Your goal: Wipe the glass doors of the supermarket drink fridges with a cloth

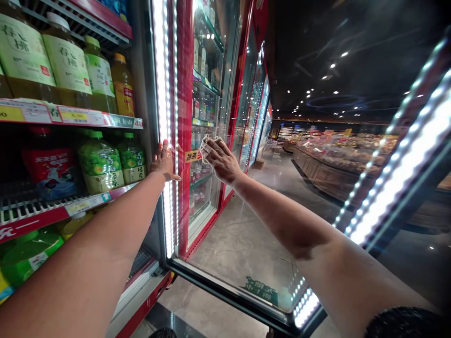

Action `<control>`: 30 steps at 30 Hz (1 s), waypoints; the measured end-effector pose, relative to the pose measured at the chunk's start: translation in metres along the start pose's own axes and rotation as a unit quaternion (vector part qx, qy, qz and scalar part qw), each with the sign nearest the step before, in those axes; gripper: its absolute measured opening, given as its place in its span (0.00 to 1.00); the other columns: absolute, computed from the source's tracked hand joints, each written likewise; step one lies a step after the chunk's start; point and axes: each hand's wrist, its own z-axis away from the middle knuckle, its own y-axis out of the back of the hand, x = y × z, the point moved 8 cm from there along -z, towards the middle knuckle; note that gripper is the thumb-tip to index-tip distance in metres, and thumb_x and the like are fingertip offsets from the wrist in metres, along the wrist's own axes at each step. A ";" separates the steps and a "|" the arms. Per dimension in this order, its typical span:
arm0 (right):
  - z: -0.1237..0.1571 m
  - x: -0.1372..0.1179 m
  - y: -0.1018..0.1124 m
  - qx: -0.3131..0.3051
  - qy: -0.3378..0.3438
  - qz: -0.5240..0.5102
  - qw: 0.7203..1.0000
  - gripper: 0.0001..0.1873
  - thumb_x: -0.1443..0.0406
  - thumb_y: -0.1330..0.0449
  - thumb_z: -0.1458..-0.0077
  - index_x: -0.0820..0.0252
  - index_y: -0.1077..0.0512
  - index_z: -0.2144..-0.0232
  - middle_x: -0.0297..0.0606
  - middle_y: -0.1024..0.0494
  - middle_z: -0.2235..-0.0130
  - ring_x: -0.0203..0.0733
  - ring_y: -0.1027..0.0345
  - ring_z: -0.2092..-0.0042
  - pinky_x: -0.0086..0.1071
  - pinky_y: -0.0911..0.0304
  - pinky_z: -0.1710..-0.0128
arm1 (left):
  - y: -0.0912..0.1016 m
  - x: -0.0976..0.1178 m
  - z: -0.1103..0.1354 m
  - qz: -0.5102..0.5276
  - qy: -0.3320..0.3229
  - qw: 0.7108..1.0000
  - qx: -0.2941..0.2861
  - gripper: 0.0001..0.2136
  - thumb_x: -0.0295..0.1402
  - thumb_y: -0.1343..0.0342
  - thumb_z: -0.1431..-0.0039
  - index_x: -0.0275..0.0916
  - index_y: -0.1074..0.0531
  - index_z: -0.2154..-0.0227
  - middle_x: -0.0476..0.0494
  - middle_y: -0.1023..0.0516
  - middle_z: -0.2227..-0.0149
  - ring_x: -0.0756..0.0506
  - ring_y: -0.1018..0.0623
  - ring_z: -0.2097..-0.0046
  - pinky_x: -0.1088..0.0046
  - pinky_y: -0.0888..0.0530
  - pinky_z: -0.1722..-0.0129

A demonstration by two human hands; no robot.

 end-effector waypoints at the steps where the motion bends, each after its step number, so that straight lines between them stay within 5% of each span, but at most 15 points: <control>1: 0.005 0.005 0.005 0.007 -0.012 0.003 1.000 0.27 0.72 0.52 0.31 0.56 0.34 0.34 0.38 0.42 0.28 0.45 0.57 0.25 0.51 0.62 0.24 | -0.001 0.000 0.000 -0.001 0.002 1.000 -0.013 0.65 0.50 0.24 0.60 0.35 0.60 0.26 0.36 0.81 0.25 0.29 0.65 0.24 0.51 0.49 0.28; 8: 0.013 0.036 0.040 0.109 -0.114 0.017 0.987 0.33 0.75 0.53 0.34 0.55 0.44 0.29 0.38 0.46 0.27 0.46 0.63 0.24 0.55 0.69 0.24 | -0.006 0.000 -0.001 0.000 0.020 0.999 -0.041 0.67 0.51 0.27 0.57 0.26 0.65 0.27 0.33 0.84 0.27 0.31 0.70 0.25 0.53 0.54 0.27; 15: 0.028 0.005 0.005 0.028 -0.007 0.001 1.000 0.30 0.72 0.49 0.32 0.53 0.40 0.31 0.39 0.40 0.29 0.46 0.55 0.26 0.53 0.59 0.24 | -0.007 -0.001 0.001 -0.021 0.022 0.998 -0.046 0.66 0.54 0.30 0.54 0.26 0.67 0.27 0.33 0.85 0.27 0.33 0.72 0.25 0.51 0.53 0.27; 20: 0.053 0.017 0.027 0.052 -0.009 0.015 0.998 0.30 0.74 0.49 0.32 0.54 0.39 0.31 0.40 0.41 0.28 0.47 0.55 0.26 0.53 0.58 0.25 | -0.007 0.000 0.003 -0.030 0.020 0.998 -0.043 0.66 0.55 0.31 0.53 0.24 0.68 0.27 0.33 0.84 0.27 0.33 0.72 0.25 0.52 0.52 0.27; 25: 0.050 0.044 0.058 0.088 -0.069 0.048 0.993 0.31 0.75 0.51 0.33 0.57 0.41 0.30 0.41 0.44 0.27 0.47 0.61 0.25 0.54 0.63 0.24 | -0.009 0.001 0.001 -0.045 0.030 0.998 -0.041 0.66 0.56 0.30 0.56 0.24 0.65 0.27 0.33 0.85 0.27 0.31 0.72 0.25 0.51 0.52 0.27; 30: 0.059 0.028 0.037 0.061 -0.036 0.036 0.997 0.29 0.74 0.51 0.32 0.56 0.39 0.31 0.40 0.42 0.28 0.48 0.57 0.25 0.55 0.59 0.25 | -0.006 0.003 0.004 -0.059 0.027 0.997 -0.042 0.64 0.59 0.35 0.52 0.23 0.64 0.27 0.33 0.85 0.27 0.31 0.71 0.25 0.51 0.50 0.28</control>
